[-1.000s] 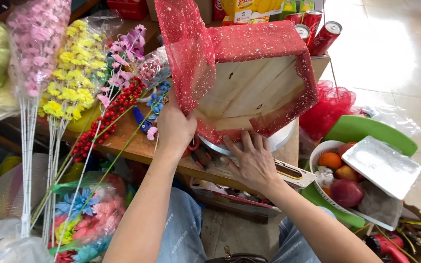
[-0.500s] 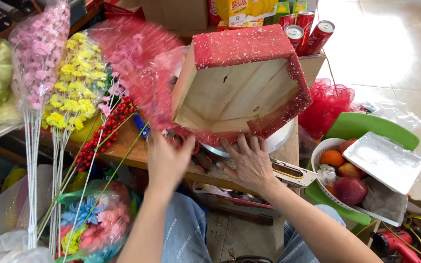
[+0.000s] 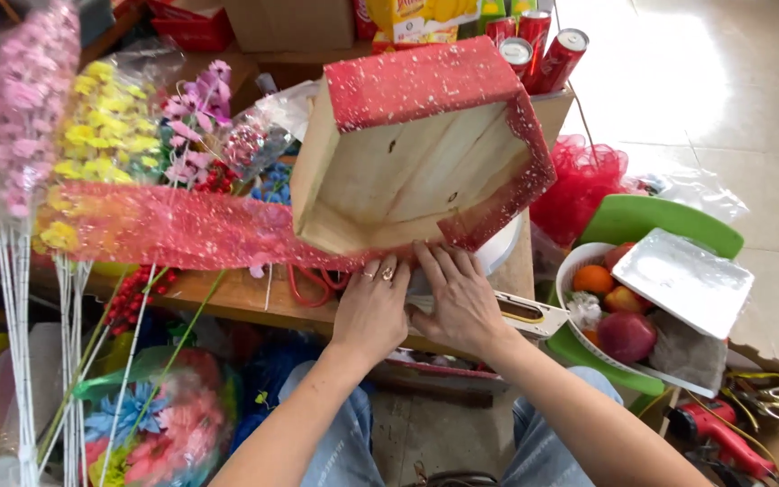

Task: Wrapping a hexagonal wooden frame with red decorative fabric and securing it with a stapler.

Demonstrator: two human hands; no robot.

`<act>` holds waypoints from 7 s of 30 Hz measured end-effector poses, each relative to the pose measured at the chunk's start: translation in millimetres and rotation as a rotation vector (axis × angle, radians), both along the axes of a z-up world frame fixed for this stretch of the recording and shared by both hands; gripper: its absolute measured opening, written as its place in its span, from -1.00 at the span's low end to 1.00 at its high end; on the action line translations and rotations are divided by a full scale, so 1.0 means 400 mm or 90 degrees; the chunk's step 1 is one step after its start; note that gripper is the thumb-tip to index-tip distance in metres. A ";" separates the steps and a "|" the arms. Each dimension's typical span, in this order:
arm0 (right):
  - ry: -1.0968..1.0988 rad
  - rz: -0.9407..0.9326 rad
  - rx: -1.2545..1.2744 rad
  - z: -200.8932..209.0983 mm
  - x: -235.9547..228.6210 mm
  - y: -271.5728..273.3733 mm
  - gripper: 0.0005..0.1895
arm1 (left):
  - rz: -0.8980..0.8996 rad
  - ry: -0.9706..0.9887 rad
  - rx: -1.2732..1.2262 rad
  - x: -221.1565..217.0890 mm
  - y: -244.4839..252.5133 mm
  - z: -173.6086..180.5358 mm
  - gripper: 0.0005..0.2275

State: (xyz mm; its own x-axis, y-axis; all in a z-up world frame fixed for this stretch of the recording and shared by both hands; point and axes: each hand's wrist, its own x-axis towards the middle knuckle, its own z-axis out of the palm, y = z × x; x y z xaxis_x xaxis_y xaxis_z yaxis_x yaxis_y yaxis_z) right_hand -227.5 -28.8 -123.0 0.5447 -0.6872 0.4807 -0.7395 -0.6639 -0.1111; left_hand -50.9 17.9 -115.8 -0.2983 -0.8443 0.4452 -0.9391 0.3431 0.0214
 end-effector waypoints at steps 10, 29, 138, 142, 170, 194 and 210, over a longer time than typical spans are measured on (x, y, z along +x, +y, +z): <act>0.052 -0.108 0.175 -0.078 -0.264 0.100 0.12 | 0.085 -0.046 0.161 -0.080 -0.015 0.078 -0.38; -0.143 -0.262 0.844 0.260 -0.297 0.138 -0.41 | 0.117 -0.018 0.132 -0.129 0.000 0.106 -0.51; -0.302 0.100 -0.202 -0.075 0.098 -0.054 -0.81 | -0.060 1.221 0.042 0.277 -0.002 0.119 -0.64; -0.292 0.099 -0.199 -0.082 0.101 -0.056 -0.80 | -0.074 1.122 -0.099 0.241 -0.027 0.197 -0.50; -0.288 0.074 -0.165 -0.080 0.113 -0.041 -0.86 | 0.207 1.059 -0.148 0.145 0.001 0.171 -0.52; -0.269 0.003 -0.075 -0.043 0.141 -0.020 -0.77 | 0.205 -0.167 -0.564 0.198 -0.084 0.159 -0.90; -0.231 0.038 -0.038 -0.051 0.124 -0.053 -0.71 | 0.152 -0.174 -0.657 0.221 -0.145 0.108 -0.90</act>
State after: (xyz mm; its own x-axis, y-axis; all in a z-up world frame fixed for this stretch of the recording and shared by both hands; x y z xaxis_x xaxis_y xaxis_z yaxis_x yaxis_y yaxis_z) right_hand -178.0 -49.8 -143.5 0.3696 -0.6244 0.6881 -0.6196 -0.7175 -0.3183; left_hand 37.4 -40.0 -72.5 -0.3735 -0.1513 0.9152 -0.9128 -0.1156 -0.3917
